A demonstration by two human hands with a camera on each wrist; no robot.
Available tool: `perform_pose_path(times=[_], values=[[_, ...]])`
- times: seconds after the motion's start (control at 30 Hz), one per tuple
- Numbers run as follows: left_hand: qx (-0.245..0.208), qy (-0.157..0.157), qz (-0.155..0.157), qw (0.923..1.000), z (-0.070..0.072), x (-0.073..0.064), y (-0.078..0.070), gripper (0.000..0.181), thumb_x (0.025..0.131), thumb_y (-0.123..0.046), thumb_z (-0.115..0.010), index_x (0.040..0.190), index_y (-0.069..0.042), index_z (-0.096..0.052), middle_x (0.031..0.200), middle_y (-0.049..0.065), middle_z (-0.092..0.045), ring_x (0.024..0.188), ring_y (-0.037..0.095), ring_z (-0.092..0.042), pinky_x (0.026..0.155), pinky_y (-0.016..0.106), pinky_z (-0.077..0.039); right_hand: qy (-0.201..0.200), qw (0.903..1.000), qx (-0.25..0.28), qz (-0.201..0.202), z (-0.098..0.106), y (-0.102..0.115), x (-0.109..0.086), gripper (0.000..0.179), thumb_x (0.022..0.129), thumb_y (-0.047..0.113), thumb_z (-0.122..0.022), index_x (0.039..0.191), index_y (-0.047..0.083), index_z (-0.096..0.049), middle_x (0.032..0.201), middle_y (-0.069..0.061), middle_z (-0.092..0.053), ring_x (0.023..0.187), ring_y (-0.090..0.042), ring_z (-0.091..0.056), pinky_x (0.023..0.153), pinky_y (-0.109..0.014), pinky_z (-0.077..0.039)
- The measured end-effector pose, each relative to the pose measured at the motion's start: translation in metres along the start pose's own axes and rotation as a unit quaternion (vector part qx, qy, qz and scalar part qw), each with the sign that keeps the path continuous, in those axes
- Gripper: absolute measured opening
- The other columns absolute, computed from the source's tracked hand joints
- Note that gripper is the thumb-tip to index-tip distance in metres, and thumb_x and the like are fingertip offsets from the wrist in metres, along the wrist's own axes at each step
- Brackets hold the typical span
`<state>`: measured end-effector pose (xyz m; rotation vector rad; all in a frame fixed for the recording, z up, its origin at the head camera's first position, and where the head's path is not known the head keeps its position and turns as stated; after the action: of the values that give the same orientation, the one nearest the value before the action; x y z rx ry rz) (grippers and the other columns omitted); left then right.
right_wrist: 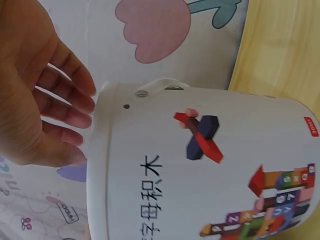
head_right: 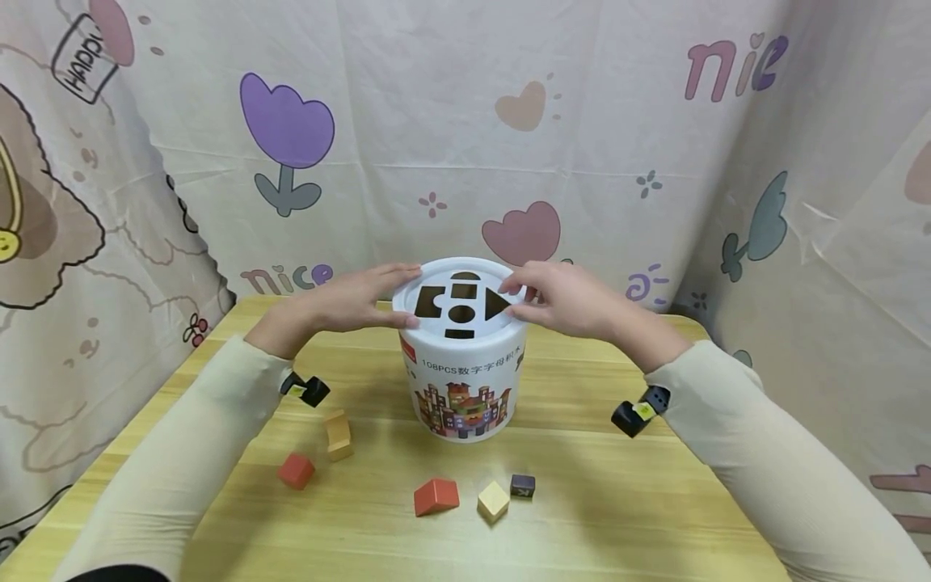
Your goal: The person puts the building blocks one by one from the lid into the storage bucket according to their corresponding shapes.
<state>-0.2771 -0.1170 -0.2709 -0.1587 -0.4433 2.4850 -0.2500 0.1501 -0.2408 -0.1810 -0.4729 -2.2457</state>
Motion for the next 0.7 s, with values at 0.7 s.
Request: perform_pose_path(times=[0.7], values=[[0.018, -0.003, -0.01, 0.9998, 0.003, 0.004, -0.001, 0.102, 0.078, -0.075, -0.06, 0.154, -0.013, -0.032, 0.158, 0.005, -0.029, 0.142, 0.027, -0.029, 0.114, 0.052, -0.026, -0.068, 0.9969, -0.011, 0.038, -0.013, 0.019, -0.072, 0.052, 0.085, 0.019, -0.078, 0.132, 0.014, -0.058, 0.125, 0.001, -0.06, 0.101, -0.014, -0.06, 0.08, -0.039, -0.056]])
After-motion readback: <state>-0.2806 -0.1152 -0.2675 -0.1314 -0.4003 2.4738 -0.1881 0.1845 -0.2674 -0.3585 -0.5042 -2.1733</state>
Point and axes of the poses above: each hand's wrist, its own x-axis towards the middle knuckle, its own z-axis out of the back of the hand, y = z × x, the point moved 5 cm from there along x, towards the middle knuckle
